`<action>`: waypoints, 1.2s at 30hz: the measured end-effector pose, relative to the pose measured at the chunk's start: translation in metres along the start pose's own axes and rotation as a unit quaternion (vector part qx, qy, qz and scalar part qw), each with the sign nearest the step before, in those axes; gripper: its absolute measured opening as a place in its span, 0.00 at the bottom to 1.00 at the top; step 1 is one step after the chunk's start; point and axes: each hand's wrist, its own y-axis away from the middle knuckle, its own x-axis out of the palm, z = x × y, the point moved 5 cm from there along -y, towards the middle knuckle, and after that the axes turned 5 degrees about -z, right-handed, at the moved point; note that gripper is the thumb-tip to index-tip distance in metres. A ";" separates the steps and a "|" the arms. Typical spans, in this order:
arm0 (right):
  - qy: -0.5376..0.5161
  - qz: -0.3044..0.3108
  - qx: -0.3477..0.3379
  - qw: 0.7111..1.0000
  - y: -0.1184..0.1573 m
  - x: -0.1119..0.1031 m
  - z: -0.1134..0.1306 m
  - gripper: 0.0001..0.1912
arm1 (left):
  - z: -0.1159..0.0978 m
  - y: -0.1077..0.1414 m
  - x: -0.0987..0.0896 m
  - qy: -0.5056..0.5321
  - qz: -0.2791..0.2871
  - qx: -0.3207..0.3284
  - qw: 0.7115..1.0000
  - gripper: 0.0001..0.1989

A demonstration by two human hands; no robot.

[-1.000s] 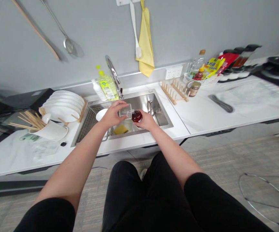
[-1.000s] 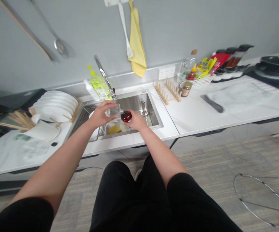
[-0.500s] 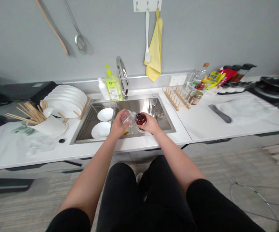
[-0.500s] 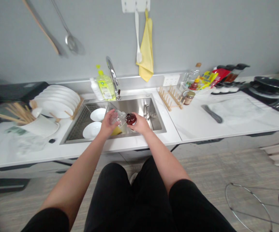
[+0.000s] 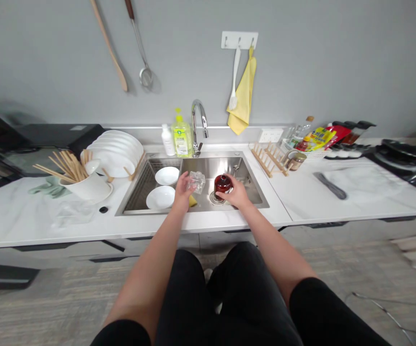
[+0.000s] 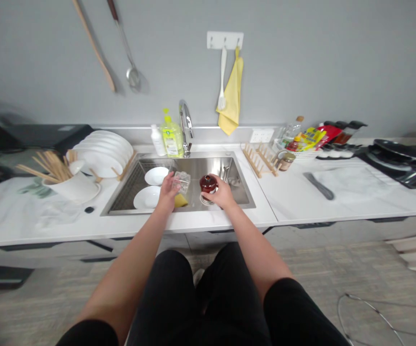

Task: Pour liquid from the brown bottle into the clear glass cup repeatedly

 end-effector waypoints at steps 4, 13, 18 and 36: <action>-0.020 -0.004 -0.006 1.000 0.000 -0.025 0.028 0.48 | 0.000 0.002 0.003 0.025 0.017 0.003 1.000 0.43; -0.057 0.046 0.041 0.996 0.066 -0.077 0.042 0.48 | 0.002 0.003 0.005 0.008 0.036 0.008 0.999 0.42; -0.089 0.056 0.094 0.990 0.099 -0.083 0.015 0.50 | 0.007 0.001 0.004 0.016 0.055 0.016 0.998 0.39; -0.052 -0.023 0.005 0.998 0.111 -0.110 0.016 0.64 | -0.007 0.022 -0.005 -0.004 0.091 -0.042 0.995 0.44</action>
